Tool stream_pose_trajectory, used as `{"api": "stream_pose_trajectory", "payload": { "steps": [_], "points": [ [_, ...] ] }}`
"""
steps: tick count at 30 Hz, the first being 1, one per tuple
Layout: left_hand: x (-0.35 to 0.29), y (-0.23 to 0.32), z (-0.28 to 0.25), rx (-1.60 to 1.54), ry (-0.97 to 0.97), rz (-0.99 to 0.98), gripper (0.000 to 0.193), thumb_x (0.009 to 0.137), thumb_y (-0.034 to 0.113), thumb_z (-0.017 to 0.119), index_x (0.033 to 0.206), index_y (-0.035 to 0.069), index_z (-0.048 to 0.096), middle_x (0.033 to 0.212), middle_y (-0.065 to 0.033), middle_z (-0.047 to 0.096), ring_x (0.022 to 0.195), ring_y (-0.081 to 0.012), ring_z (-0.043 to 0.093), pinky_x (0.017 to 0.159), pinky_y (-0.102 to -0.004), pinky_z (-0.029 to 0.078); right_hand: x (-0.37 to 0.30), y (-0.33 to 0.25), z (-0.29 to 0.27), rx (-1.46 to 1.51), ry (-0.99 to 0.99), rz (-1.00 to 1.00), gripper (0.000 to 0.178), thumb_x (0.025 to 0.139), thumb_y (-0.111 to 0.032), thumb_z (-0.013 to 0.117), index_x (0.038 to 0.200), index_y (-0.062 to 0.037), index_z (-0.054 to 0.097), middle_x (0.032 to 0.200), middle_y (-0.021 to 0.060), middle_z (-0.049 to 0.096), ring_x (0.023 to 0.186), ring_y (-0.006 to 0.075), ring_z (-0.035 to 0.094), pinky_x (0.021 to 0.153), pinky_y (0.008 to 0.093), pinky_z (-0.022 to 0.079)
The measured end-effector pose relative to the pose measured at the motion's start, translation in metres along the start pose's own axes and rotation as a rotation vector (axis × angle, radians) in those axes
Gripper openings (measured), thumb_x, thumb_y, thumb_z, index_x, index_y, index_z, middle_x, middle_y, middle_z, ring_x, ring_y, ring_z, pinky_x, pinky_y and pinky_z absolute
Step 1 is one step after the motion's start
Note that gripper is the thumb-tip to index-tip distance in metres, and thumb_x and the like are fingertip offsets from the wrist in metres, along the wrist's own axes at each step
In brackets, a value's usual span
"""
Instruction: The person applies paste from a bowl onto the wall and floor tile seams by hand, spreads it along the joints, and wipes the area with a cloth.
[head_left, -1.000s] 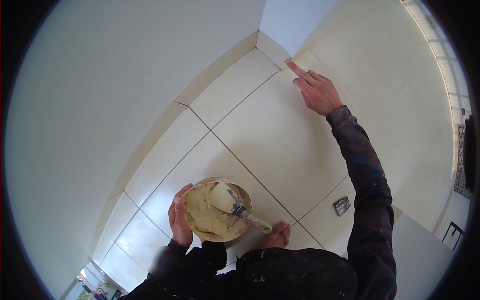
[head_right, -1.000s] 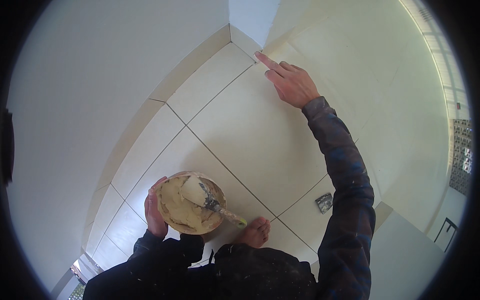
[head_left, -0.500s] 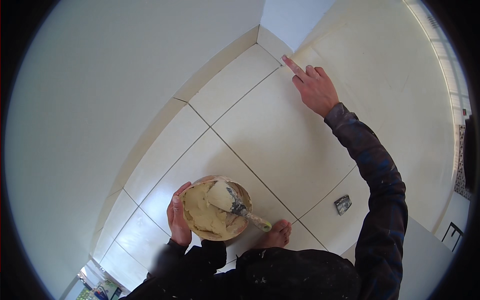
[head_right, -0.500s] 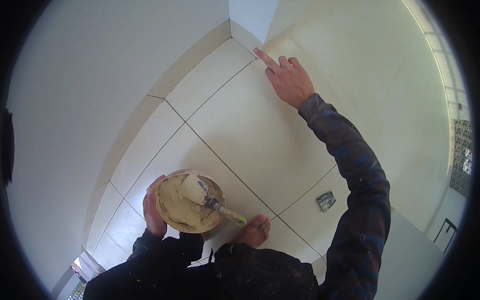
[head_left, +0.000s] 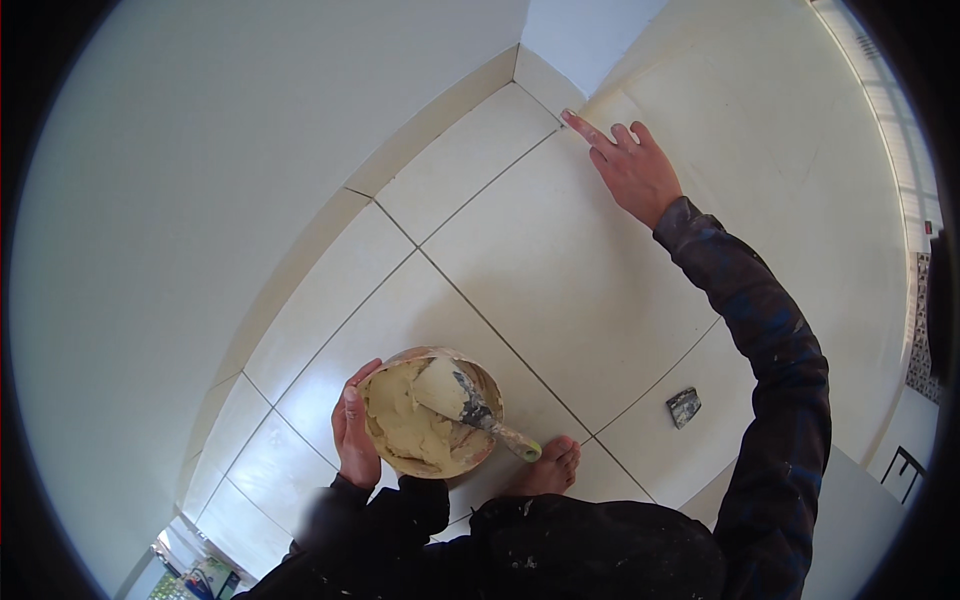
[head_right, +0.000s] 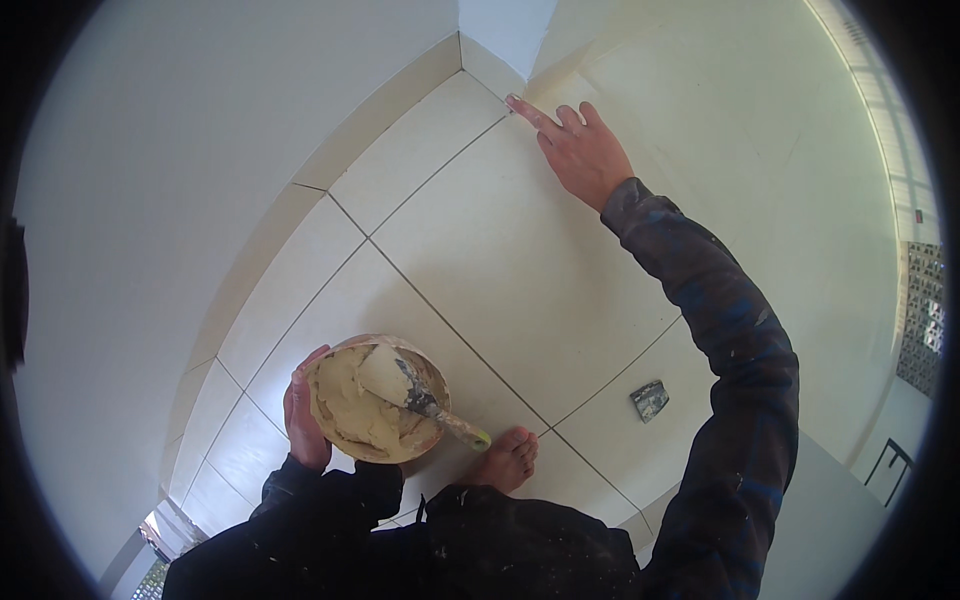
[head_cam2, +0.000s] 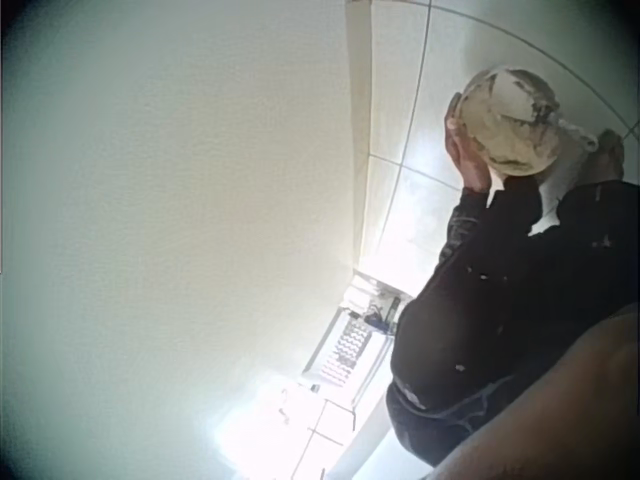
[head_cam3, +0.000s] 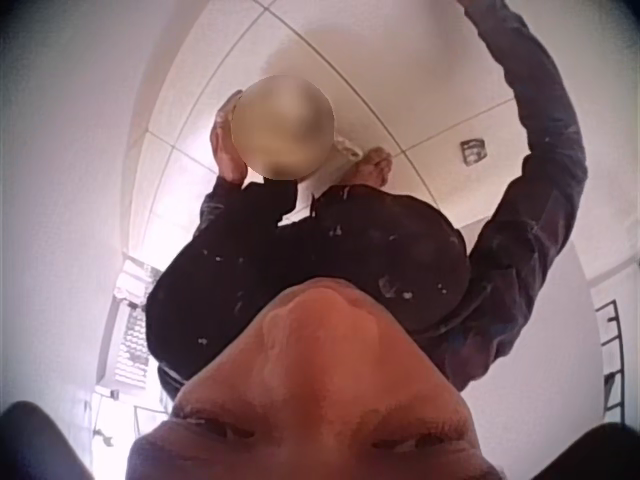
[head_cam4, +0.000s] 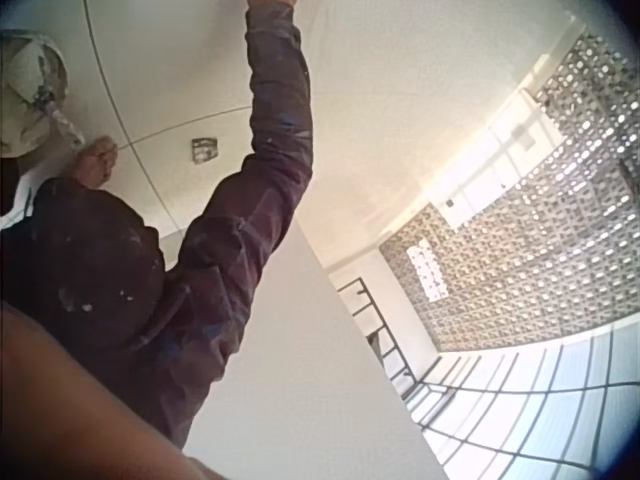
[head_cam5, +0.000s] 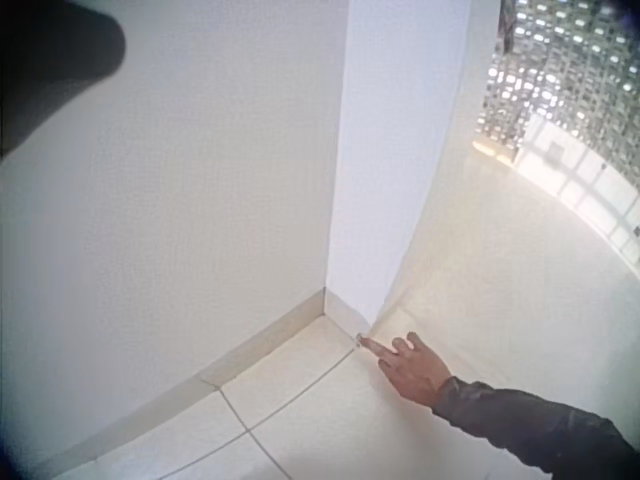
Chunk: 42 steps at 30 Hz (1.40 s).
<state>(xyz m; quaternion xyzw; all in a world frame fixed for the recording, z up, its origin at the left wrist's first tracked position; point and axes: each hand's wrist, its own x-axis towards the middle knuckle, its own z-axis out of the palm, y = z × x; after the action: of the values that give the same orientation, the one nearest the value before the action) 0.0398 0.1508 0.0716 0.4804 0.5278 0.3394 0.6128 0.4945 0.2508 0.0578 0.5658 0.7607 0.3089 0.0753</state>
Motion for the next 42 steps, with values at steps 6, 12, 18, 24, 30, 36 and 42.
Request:
{"api": "stream_pose_trajectory", "payload": {
  "steps": [6,12,18,24,30,36,42],
  "points": [
    [0.002,-0.002,-0.004,0.013,-0.012,0.039,0.064,0.105,0.049,0.034,0.135,-0.006,0.048,0.126,-0.0177,0.059,0.118,-0.023,0.056,0.103,-0.033,0.043,-0.003,0.004,0.007,-0.034,-0.081,-0.03,0.01,0.087,-0.01,0.057,0.082,-0.0071,0.064,0.159,0.0001,0.03,0.094,0.019,0.058,0.086,0.0363,0.046],
    [0.005,-0.004,-0.003,0.043,-0.01,0.036,0.071,0.103,0.054,0.033,0.136,-0.008,0.045,0.127,-0.0214,0.058,0.118,-0.028,0.057,0.102,-0.0374,0.046,0.002,0.014,0.004,0.127,-0.204,-0.105,0.007,0.086,-0.009,0.057,0.086,-0.0053,0.063,0.152,0.004,0.042,0.095,0.0217,0.061,0.083,0.0363,0.047],
    [0.002,0.004,-0.002,0.012,-0.01,0.02,0.063,0.105,0.048,0.034,0.135,-0.006,0.048,0.127,-0.018,0.059,0.118,-0.0229,0.056,0.103,-0.0329,0.043,-0.012,-0.011,0.01,1.013,0.066,0.33,0.013,0.086,0.001,0.049,0.096,0.0002,0.057,0.121,0.0112,0.058,0.093,0.0262,0.065,0.078,0.0369,0.05],
    [0.006,-0.001,-0.002,-0.01,-0.022,0.025,0.063,0.105,0.048,0.034,0.135,-0.006,0.048,0.127,-0.0175,0.059,0.118,-0.0231,0.056,0.103,-0.0331,0.043,0.016,-0.022,0.033,1.511,0.286,0.849,0.023,0.085,0.002,0.047,0.108,0.0012,0.043,0.096,0.0192,0.058,0.084,0.0289,0.067,0.074,0.0382,0.051],
    [0.002,-0.007,-0.005,0.013,-0.004,0.008,0.064,0.105,0.049,0.034,0.135,-0.006,0.048,0.127,-0.0179,0.058,0.119,-0.0237,0.055,0.104,-0.0339,0.041,0.058,-0.069,0.023,1.387,0.327,0.99,0.033,0.082,0.0,0.051,0.112,0.0025,0.037,0.094,0.0265,0.06,0.084,0.0431,0.064,0.076,0.0462,0.051],
    [0.003,-0.006,-0.006,-0.007,0.02,-0.016,0.065,0.105,0.049,0.034,0.135,-0.006,0.048,0.128,-0.0186,0.058,0.119,-0.0242,0.054,0.104,-0.0343,0.041,0.073,-0.117,-0.003,0.811,0.163,0.823,0.036,0.08,-0.003,0.059,0.11,0.006,0.041,0.111,0.0297,0.059,0.073,0.0411,0.066,0.063,0.0464,0.054],
    [-0.007,-0.007,-0.007,-0.025,0.042,-0.005,0.065,0.105,0.049,0.033,0.135,-0.007,0.047,0.127,-0.0191,0.058,0.119,-0.0247,0.055,0.105,-0.0349,0.041,0.057,-0.096,-0.007,1.013,0.208,0.795,0.028,0.08,0.0,0.055,0.104,0.003,0.041,0.108,0.0304,0.057,0.076,0.0436,0.065,0.065,0.0482,0.053]
  ]
}}
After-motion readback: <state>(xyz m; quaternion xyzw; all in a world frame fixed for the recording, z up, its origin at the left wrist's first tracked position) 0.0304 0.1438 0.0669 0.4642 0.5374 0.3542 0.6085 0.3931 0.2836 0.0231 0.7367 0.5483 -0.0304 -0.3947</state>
